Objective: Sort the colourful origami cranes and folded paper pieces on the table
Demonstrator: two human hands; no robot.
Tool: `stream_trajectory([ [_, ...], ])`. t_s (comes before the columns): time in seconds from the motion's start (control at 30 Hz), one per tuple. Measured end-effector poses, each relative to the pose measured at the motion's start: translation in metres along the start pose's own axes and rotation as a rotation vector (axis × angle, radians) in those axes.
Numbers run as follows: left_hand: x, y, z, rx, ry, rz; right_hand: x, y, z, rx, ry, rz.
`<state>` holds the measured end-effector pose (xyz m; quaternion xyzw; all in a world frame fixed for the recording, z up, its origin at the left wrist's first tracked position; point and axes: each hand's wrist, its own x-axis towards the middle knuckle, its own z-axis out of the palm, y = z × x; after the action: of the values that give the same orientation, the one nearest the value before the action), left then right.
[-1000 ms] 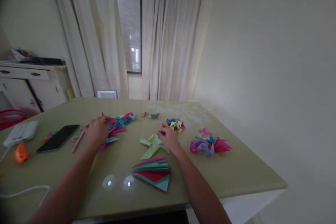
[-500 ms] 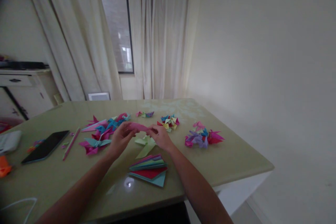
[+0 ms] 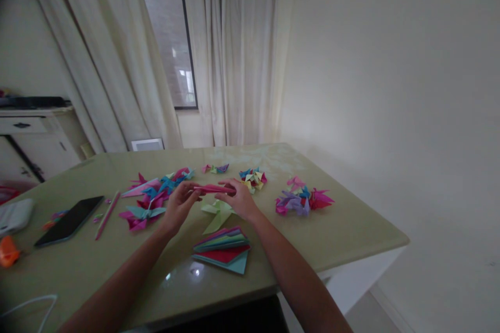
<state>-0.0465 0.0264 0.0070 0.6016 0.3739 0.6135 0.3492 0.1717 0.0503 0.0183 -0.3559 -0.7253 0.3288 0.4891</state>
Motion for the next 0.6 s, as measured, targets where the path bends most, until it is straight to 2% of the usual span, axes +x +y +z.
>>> stream_trajectory([
  [0.17,0.001,-0.007,-0.003,0.029,-0.016,0.055,0.001,0.007,0.001,0.171,0.001,0.064],
  [0.37,0.003,-0.018,-0.004,0.162,-0.042,0.129,0.003,0.01,0.003,0.306,0.011,0.127],
  [0.6,0.001,-0.021,-0.002,0.304,-0.009,0.121,0.004,0.009,0.003,0.406,0.027,0.129],
])
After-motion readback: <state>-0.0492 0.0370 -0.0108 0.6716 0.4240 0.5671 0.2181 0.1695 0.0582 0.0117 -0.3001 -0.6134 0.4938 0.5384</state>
